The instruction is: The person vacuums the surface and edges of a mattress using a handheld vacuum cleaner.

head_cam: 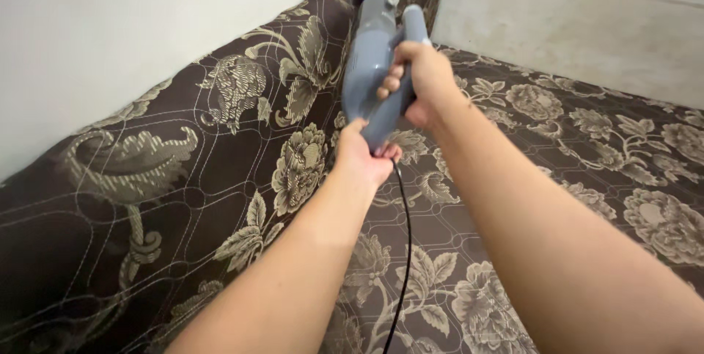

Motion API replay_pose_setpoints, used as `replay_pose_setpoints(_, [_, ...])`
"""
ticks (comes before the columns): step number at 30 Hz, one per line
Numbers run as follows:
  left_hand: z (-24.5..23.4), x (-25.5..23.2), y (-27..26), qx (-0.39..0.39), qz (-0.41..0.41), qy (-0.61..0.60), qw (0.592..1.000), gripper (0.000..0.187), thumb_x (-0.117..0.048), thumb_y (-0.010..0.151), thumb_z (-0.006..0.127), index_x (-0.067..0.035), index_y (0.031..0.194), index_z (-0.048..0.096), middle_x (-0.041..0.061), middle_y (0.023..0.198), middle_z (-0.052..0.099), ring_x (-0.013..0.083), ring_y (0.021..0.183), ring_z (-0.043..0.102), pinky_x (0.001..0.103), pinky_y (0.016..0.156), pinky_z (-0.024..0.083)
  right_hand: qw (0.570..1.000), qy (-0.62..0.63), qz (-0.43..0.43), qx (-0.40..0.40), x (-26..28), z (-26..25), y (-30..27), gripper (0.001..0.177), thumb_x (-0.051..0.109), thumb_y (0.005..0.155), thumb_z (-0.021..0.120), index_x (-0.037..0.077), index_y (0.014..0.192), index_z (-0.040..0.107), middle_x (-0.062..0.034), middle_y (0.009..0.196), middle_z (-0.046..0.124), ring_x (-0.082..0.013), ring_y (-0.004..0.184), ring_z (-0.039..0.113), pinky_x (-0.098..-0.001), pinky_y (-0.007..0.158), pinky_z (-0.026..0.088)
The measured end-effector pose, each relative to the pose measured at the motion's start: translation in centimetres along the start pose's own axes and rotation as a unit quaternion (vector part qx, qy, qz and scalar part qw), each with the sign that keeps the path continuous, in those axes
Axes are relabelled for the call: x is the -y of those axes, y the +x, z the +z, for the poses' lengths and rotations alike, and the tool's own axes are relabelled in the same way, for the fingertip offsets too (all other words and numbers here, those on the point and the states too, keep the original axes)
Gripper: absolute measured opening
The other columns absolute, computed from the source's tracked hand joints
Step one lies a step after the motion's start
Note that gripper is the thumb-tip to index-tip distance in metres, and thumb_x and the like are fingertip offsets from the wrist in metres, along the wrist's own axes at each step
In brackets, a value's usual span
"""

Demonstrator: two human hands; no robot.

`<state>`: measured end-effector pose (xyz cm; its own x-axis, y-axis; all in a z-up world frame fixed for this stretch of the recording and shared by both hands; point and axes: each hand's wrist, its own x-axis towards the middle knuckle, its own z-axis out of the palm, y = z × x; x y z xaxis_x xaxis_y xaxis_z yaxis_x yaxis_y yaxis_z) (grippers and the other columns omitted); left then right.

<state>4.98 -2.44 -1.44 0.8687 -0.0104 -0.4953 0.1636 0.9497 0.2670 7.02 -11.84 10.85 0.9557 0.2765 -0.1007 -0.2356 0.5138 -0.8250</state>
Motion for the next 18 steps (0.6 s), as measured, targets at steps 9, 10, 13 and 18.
replay_pose_setpoints(9, [-6.0, 4.9, -8.2, -0.01, 0.067, 0.027, 0.997, 0.014, -0.02, 0.095, 0.052, -0.006, 0.092, 0.052, 0.004, 0.062, 0.044, 0.0131, 0.045, 0.03, 0.03, 0.051, 0.031, 0.998, 0.052, 0.028, 0.033, -3.1, -2.9, -9.2, 0.02, 0.002, 0.083, 0.055, 0.009, 0.101, 0.048, 0.003, 0.06, 0.044, -0.0111, 0.048, 0.043, -0.0332, 0.052, 0.046])
replay_pose_setpoints(10, [-6.8, 5.5, -8.9, 0.0, 0.074, 0.022, 0.997, 0.014, -0.02, 0.094, 0.053, -0.007, 0.09, 0.052, 0.003, 0.06, 0.042, 0.0135, 0.045, 0.03, 0.031, 0.05, 0.031, 0.998, 0.054, 0.029, 0.034, -3.4, -3.1, -10.2, 0.021, 0.003, 0.083, 0.055, 0.009, 0.102, 0.048, 0.0025, 0.06, 0.044, -0.0116, 0.047, 0.043, -0.0335, 0.052, 0.045])
replay_pose_setpoints(13, [-8.9, 7.4, -11.1, 0.014, 0.093, 0.002, 0.996, 0.013, -0.021, 0.092, 0.053, -0.01, 0.085, 0.051, 0.002, 0.057, 0.04, 0.0142, 0.043, 0.031, 0.031, 0.049, 0.03, 0.997, 0.059, 0.04, 0.041, -4.1, -3.7, -12.9, 0.025, 0.003, 0.082, 0.054, 0.009, 0.106, 0.049, 0.0009, 0.059, 0.044, -0.0132, 0.046, 0.043, -0.0348, 0.051, 0.044])
replay_pose_setpoints(18, [-12.2, 10.9, -14.8, 0.021, 0.12, -0.014, 0.992, 0.017, -0.02, 0.089, 0.053, -0.01, 0.077, 0.048, 0.003, 0.054, 0.038, 0.0168, 0.042, 0.032, 0.035, 0.049, 0.032, 0.994, 0.065, 0.072, 0.058, -5.4, -5.0, -17.3, 0.032, 0.001, 0.079, 0.054, 0.009, 0.111, 0.051, -0.0023, 0.058, 0.044, -0.0154, 0.045, 0.042, -0.037, 0.049, 0.044])
